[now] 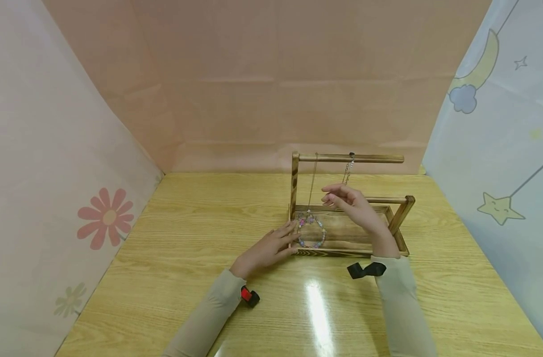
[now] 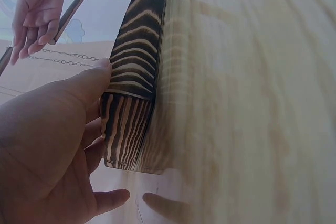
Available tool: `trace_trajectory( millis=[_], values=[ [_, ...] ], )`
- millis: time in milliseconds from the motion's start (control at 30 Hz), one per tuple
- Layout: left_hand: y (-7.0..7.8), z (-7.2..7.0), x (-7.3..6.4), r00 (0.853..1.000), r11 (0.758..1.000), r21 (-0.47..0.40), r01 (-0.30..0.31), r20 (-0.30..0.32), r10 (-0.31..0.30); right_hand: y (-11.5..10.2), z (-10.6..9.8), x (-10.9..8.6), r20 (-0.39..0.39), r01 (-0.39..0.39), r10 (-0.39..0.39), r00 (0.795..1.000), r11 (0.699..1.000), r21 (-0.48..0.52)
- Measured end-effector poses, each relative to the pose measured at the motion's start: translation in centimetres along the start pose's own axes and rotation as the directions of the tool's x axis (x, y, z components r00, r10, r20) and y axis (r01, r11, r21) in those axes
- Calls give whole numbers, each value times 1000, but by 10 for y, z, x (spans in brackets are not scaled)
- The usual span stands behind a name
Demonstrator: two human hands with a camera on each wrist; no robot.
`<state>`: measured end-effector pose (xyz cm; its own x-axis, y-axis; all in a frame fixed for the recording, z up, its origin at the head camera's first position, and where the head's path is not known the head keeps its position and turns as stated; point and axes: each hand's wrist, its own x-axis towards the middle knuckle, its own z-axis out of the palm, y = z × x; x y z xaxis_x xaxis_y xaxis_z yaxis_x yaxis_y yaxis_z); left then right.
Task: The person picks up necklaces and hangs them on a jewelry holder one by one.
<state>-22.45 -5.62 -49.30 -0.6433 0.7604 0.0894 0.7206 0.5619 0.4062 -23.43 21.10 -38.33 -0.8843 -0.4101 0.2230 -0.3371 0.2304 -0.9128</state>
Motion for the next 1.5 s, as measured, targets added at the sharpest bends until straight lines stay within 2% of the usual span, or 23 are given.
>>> trace_trajectory(
  millis=[467, 700, 1033, 1333, 1500],
  values=[
    [1, -2, 0, 1000, 1000, -15, 8, 3, -8, 7, 5, 3, 96, -9, 6, 995, 999, 35],
    [2, -2, 0, 1000, 1000, -25, 6, 10, -6, 10, 6, 1, 124, -12, 9, 992, 1000, 21],
    [3, -3, 0, 1000, 1000, -15, -3, 6, 3, 18, 12, 5, 219, -21, 16, 976, 1000, 22],
    [4, -4, -1, 1000, 1000, -23, -11, 3, 11, 26, 15, 7, 226, -61, 50, 973, 997, 42],
    [4, -5, -1, 1000, 1000, -28, -9, 5, 9, 30, 14, 6, 226, -63, 57, 972, 998, 19]
  ],
)
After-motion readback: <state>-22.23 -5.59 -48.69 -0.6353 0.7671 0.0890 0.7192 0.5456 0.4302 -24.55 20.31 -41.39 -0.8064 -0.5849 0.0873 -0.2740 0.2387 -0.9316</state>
